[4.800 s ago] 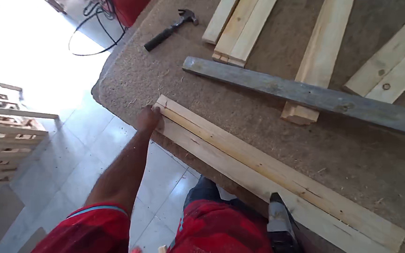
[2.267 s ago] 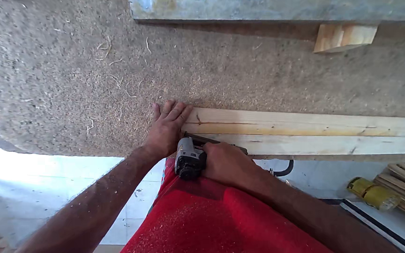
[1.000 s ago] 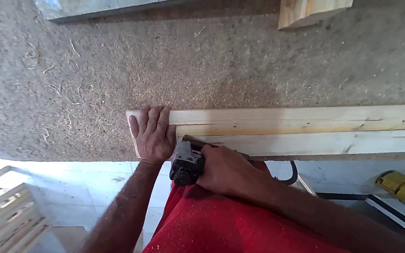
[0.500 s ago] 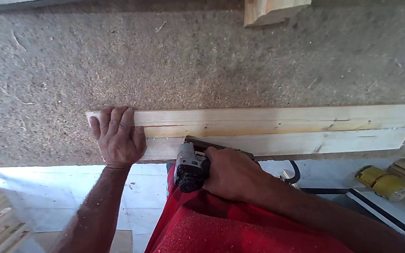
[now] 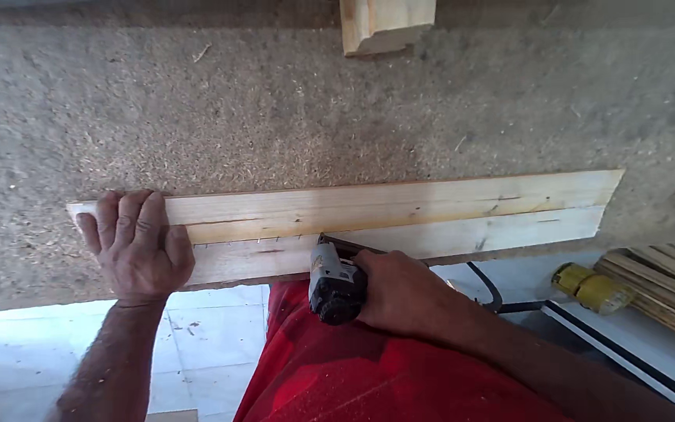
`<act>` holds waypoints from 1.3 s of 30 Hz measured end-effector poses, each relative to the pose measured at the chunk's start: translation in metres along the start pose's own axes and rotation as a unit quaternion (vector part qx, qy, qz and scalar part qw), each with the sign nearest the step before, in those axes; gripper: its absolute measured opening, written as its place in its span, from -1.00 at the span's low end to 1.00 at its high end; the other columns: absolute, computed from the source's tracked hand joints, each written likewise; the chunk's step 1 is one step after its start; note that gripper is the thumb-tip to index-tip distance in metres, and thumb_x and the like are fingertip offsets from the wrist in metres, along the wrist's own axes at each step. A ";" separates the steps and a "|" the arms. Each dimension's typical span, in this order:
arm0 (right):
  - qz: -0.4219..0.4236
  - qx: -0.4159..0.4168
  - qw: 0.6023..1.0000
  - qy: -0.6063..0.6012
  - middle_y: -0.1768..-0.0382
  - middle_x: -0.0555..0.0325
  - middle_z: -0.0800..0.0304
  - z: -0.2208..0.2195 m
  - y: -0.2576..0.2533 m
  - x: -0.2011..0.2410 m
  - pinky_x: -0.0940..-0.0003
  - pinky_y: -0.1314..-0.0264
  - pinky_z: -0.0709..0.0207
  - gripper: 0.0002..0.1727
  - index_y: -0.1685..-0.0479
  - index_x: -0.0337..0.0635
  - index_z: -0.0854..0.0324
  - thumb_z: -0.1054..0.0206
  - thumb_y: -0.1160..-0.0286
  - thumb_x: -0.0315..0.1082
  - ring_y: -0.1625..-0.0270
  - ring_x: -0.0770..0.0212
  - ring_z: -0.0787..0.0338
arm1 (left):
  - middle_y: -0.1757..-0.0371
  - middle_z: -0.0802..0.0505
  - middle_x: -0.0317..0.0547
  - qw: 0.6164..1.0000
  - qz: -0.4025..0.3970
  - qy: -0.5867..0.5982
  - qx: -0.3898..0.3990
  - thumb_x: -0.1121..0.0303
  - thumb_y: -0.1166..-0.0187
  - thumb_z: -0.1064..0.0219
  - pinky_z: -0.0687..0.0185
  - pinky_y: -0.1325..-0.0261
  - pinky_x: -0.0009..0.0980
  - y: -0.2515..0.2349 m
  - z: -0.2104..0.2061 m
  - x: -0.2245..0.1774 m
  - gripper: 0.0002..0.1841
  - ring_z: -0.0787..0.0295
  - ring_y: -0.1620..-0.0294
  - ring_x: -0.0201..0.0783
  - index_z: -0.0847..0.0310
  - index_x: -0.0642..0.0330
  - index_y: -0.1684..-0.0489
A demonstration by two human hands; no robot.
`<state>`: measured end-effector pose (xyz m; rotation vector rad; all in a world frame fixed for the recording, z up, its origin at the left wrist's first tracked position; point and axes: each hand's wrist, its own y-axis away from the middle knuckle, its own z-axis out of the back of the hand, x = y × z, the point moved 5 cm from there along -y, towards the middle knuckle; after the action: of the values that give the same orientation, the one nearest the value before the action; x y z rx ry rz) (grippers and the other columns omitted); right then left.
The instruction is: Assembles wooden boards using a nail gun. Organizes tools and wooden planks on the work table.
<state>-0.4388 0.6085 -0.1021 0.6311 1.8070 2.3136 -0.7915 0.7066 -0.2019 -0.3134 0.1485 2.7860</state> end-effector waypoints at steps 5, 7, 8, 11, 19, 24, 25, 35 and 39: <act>0.012 -0.015 1.000 -0.008 0.43 0.32 -0.72 0.002 0.005 -0.020 0.08 0.34 -0.67 -0.43 -0.02 0.14 -0.61 -0.43 -0.21 0.32 0.32 0.23 -0.79 | -0.84 -0.33 0.10 0.998 0.034 0.038 -0.026 -0.23 -0.77 0.15 0.31 -0.85 0.37 0.001 -0.004 -0.058 -0.25 0.10 -0.92 0.21 -0.25 0.06 -0.82; 0.010 -0.015 1.000 -0.007 0.44 0.32 -0.71 0.005 0.007 -0.031 0.09 0.34 -0.65 -0.46 0.05 0.13 -0.62 -0.43 -0.20 0.32 0.32 0.23 -0.79 | -0.85 -0.28 0.15 0.997 0.037 0.068 -0.008 -0.18 -0.80 0.13 0.31 -0.85 0.39 -0.002 -0.012 -0.110 -0.28 0.14 -0.92 0.25 -0.23 0.11 -0.82; 0.011 -0.013 1.000 -0.007 0.45 0.32 -0.71 0.007 0.008 -0.038 0.08 0.33 -0.65 -0.47 0.07 0.12 -0.63 -0.44 -0.20 0.31 0.32 0.23 -0.79 | -0.85 -0.27 0.17 0.996 0.039 0.082 0.005 -0.15 -0.80 0.10 0.32 -0.84 0.42 -0.004 -0.018 -0.139 -0.30 0.15 -0.92 0.27 -0.25 0.12 -0.80; 0.027 -0.011 1.000 0.000 0.46 0.33 -0.70 0.012 0.008 -0.056 0.10 0.37 -0.64 -0.48 0.06 0.13 -0.62 -0.43 -0.20 0.30 0.34 0.24 -0.78 | -0.88 -0.27 -0.05 0.996 0.070 0.041 0.024 -0.17 -0.76 0.08 0.42 -0.81 0.43 -0.012 -0.044 -0.198 -0.35 0.20 -0.94 0.20 -0.32 -0.17 -0.80; 0.036 0.006 0.999 0.008 0.43 0.32 -0.71 0.017 0.018 -0.116 0.10 0.35 -0.65 -0.42 -0.04 0.14 -0.59 -0.43 -0.19 0.32 0.32 0.23 -0.79 | -0.66 -0.59 -0.18 0.996 0.090 -0.020 -0.009 -0.18 -0.70 0.10 0.25 -0.83 0.27 -0.015 -0.050 -0.204 -0.43 -0.05 -0.89 0.05 -0.54 -0.28 -0.59; 0.031 0.013 0.999 0.007 0.43 0.33 -0.71 0.019 0.025 -0.153 0.09 0.36 -0.65 -0.44 0.01 0.15 -0.61 -0.42 -0.18 0.32 0.32 0.23 -0.79 | -0.64 -0.61 -0.22 0.995 0.095 -0.026 -0.019 -0.22 -0.68 0.12 0.19 -0.83 0.24 -0.016 -0.050 -0.204 -0.40 -0.10 -0.87 0.03 -0.56 -0.27 -0.57; 0.033 0.012 0.999 0.007 0.43 0.34 -0.70 0.020 0.027 -0.160 0.10 0.36 -0.65 -0.45 0.00 0.16 -0.61 -0.42 -0.19 0.32 0.32 0.24 -0.79 | -0.64 -0.61 -0.20 0.995 0.098 -0.024 -0.019 -0.23 -0.68 0.12 0.20 -0.83 0.24 -0.015 -0.050 -0.204 -0.38 -0.10 -0.87 0.04 -0.57 -0.25 -0.57; 0.022 -0.003 1.000 0.010 0.47 0.37 -0.70 0.028 0.043 -0.225 0.13 0.38 -0.64 -0.46 0.00 0.17 -0.61 -0.43 -0.17 0.31 0.35 0.27 -0.78 | -0.66 -0.59 -0.19 0.994 0.111 -0.019 -0.015 -0.24 -0.67 0.16 0.21 -0.86 0.22 -0.014 -0.052 -0.205 -0.35 -0.11 -0.88 -0.01 -0.52 -0.22 -0.60; 0.010 -0.009 1.000 0.022 0.49 0.40 -0.69 0.029 0.047 -0.252 0.13 0.43 -0.66 -0.46 0.09 0.22 -0.62 -0.45 -0.07 0.35 0.40 0.29 -0.77 | -0.68 -0.57 -0.22 0.994 0.108 -0.013 -0.013 -0.23 -0.67 0.17 0.17 -0.85 0.21 -0.012 -0.056 -0.199 -0.35 -0.11 -0.88 -0.02 -0.50 -0.24 -0.63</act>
<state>-0.1926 0.5316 -0.1117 0.6044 1.8054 2.3715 -0.5929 0.6471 -0.2109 -0.2837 0.1484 3.0060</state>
